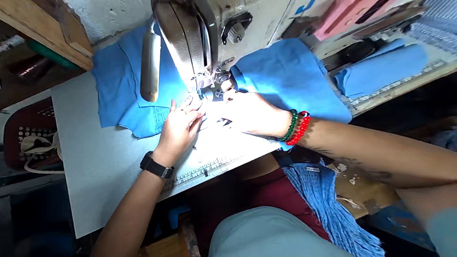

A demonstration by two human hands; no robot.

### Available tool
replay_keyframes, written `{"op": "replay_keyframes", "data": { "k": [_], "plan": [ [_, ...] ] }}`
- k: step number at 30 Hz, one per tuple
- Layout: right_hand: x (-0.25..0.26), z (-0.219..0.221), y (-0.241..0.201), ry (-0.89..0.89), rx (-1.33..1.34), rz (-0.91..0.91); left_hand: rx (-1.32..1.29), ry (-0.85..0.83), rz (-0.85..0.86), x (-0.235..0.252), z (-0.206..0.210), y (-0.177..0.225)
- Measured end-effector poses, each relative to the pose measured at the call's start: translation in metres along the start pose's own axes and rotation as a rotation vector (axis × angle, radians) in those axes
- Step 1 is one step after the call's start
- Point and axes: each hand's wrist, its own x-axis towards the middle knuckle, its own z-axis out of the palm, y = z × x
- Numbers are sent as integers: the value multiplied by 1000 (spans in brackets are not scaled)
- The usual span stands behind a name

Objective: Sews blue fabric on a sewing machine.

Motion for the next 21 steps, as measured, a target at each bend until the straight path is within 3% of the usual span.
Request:
{"op": "replay_keyframes", "data": {
  "k": [6,10,14,21],
  "plan": [
    [5,0,-1,6,-53,24,10,-24,12,2,-4,-6],
    [4,1,-4,108,-27,1,-2,-2,10,3,-3,-6],
    [0,5,-1,69,-54,-39,-28,12,7,1,-2,-7],
    [9,3,-1,1,-86,52,-42,0,-11,12,-4,-19]
  ]
}}
